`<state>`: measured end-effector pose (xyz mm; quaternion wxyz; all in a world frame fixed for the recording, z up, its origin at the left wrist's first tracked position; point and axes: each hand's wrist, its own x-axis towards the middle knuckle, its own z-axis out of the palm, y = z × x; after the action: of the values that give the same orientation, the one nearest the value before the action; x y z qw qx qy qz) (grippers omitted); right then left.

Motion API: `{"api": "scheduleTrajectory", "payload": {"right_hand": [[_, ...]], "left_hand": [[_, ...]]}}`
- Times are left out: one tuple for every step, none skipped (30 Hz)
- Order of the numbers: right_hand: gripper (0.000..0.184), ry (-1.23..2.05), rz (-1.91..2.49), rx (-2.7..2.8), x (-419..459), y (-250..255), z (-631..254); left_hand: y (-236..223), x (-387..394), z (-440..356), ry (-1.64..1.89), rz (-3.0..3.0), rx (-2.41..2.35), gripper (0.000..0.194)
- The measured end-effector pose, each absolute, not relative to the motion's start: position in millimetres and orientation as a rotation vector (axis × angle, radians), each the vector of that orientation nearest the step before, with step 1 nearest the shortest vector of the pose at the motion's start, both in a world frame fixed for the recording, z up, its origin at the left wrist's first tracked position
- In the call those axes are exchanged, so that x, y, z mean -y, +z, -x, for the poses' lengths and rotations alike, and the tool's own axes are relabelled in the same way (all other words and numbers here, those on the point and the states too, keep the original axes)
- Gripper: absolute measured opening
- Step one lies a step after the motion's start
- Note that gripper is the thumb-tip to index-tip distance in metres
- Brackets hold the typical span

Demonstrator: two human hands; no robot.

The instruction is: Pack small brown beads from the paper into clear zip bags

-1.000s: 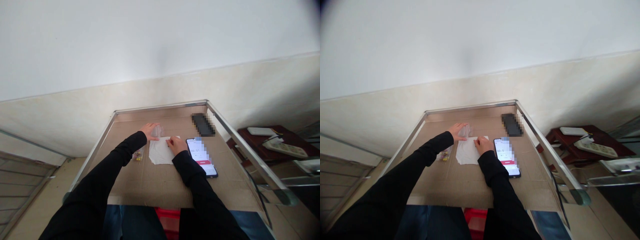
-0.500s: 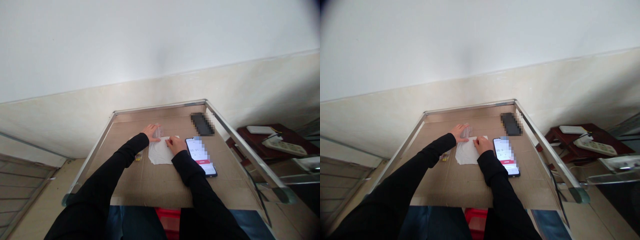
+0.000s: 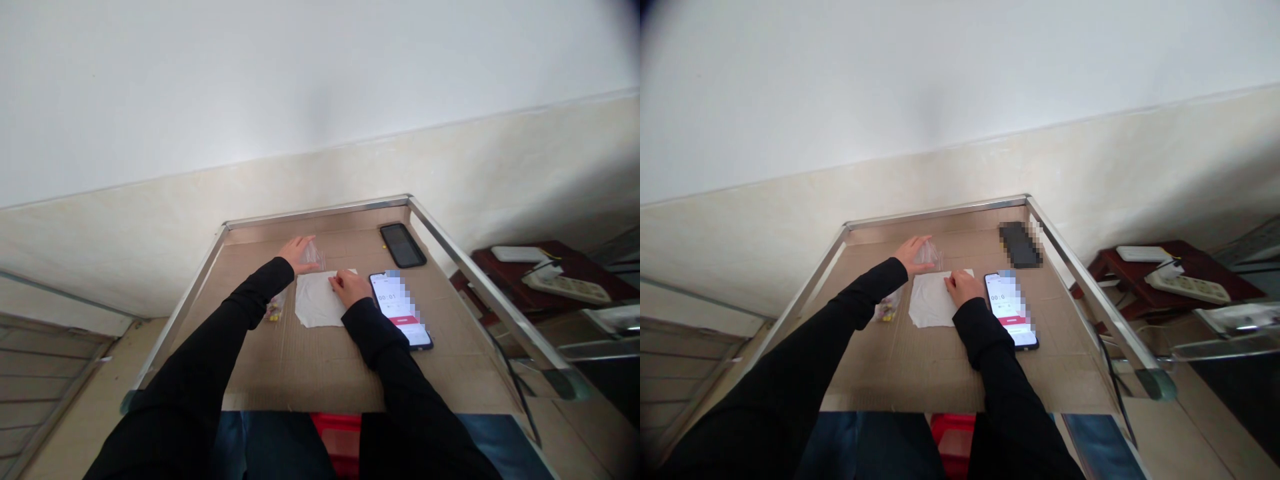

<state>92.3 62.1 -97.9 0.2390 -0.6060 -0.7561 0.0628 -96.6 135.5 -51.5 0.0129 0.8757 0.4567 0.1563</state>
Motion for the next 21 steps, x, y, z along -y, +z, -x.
{"api": "scheduleTrajectory", "payload": {"right_hand": [[0.027,0.173,1.666,2.068,-62,-97,-92],[0.027,0.175,1.671,2.066,-61,-96,-92],[0.027,0.178,1.676,2.066,-61,-96,-92],[0.027,0.18,1.679,2.067,-61,-95,-93],[0.027,0.179,1.682,2.069,-61,-95,-93],[0.027,0.178,1.684,2.072,-61,-95,-93],[0.028,0.176,1.682,2.075,-61,-95,-93],[0.028,0.173,1.679,2.078,-61,-95,-93],[0.028,0.17,1.674,2.08,-61,-96,-93],[0.028,0.168,1.667,2.083,-62,-97,-93],[0.028,0.169,1.662,2.087,-62,-98,-93],[0.028,0.169,1.658,2.089,-62,-98,-93],[0.028,0.17,1.655,2.091,-62,-99,-93],[0.028,0.17,1.654,2.091,-62,-99,-93],[0.028,0.168,1.652,2.091,-62,-100,-93],[0.028,0.165,1.651,2.09,-62,-100,-93],[0.028,0.164,1.651,2.091,-62,-99,-92],[0.028,0.165,1.656,2.091,-62,-99,-92],[0.028,0.168,1.662,2.093,-62,-98,-92],[0.028,0.171,1.669,2.094,-62,-98,-92],[0.027,0.174,1.675,2.096,-62,-98,-92]], "left_hand": [[-51,-139,97,0.5,-2.714,-1.442,0.079],[-51,-143,97,0.508,-2.696,-1.462,0.079],[-52,-146,96,0.511,-2.676,-1.482,0.079],[-53,-149,95,0.508,-2.656,-1.499,0.08],[-55,-152,94,0.501,-2.64,-1.514,0.08],[-58,-154,92,0.487,-2.629,-1.524,0.08],[-61,-155,91,0.466,-2.623,-1.533,0.08],[-64,-156,90,0.437,-2.62,-1.541,0.08],[-67,-157,89,0.405,-2.617,-1.549,0.08],[-70,-157,88,0.373,-2.614,-1.558,0.08],[-72,-158,88,0.344,-2.61,-1.566,0.081],[-74,-158,88,0.322,-2.608,-1.574,0.081],[-76,-158,89,0.311,-2.609,-1.578,0.082],[-78,-158,90,0.309,-2.616,-1.577,0.082],[-79,-158,90,0.316,-2.627,-1.572,0.082],[-80,-159,91,0.328,-2.64,-1.566,0.081],[-81,-159,91,0.34,-2.652,-1.563,0.08],[-82,-159,91,0.35,-2.661,-1.564,0.079],[-82,-159,91,0.359,-2.668,-1.568,0.078],[-82,-159,92,0.368,-2.672,-1.572,0.077],[-82,-159,92,0.381,-2.674,-1.574,0.077]]}}
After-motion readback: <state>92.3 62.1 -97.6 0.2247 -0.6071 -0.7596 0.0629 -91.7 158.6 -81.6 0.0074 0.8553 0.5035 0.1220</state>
